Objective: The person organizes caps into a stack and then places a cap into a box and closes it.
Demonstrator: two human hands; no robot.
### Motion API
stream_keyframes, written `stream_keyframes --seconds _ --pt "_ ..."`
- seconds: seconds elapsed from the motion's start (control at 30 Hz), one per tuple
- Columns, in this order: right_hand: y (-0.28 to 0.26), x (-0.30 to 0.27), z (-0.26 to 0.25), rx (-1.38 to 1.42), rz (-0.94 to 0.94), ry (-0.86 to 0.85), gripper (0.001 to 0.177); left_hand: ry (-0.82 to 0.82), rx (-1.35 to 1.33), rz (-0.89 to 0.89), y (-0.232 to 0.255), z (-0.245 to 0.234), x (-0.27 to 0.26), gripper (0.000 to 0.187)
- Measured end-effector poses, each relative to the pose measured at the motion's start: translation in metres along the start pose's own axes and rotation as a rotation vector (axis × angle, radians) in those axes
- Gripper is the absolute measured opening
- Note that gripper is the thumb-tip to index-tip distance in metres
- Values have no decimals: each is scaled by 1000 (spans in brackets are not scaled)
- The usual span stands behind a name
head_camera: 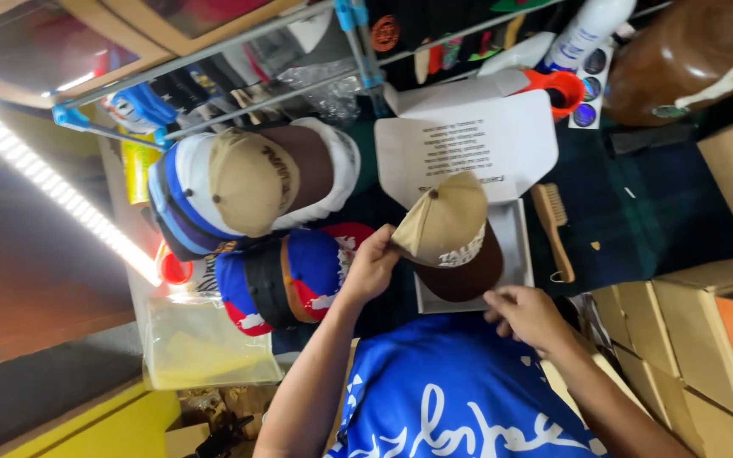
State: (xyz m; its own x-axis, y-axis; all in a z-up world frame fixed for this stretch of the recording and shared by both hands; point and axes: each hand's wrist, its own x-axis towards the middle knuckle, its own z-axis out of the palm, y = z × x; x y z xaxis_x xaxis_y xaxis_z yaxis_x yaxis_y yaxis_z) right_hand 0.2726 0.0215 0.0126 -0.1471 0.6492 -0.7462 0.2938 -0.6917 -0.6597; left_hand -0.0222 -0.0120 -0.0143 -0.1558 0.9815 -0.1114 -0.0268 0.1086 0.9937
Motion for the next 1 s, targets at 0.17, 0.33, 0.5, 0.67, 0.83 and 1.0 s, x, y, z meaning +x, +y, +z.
stream_keyframes --seconds 0.17,0.33,0.5,0.67,0.83,1.0 --pt "-33 12 -43 -1008 -308 173 42 -162 379 -81 8 19 29 34" --pt "-95 13 -38 -902 -699 6 92 -317 1123 150 -3 40 44 23" --pt "-108 55 -31 -1126 -608 -273 50 -107 1160 245 5 48 33 41" --pt "-116 68 -10 -1303 -561 -259 61 28 1204 365 -8 56 16 69" --pt "-54 108 0 -1410 -741 -86 61 34 1384 225 4 81 6 83" --pt "-68 94 -3 -1474 -759 -121 53 -83 1401 39 21 86 8 94"
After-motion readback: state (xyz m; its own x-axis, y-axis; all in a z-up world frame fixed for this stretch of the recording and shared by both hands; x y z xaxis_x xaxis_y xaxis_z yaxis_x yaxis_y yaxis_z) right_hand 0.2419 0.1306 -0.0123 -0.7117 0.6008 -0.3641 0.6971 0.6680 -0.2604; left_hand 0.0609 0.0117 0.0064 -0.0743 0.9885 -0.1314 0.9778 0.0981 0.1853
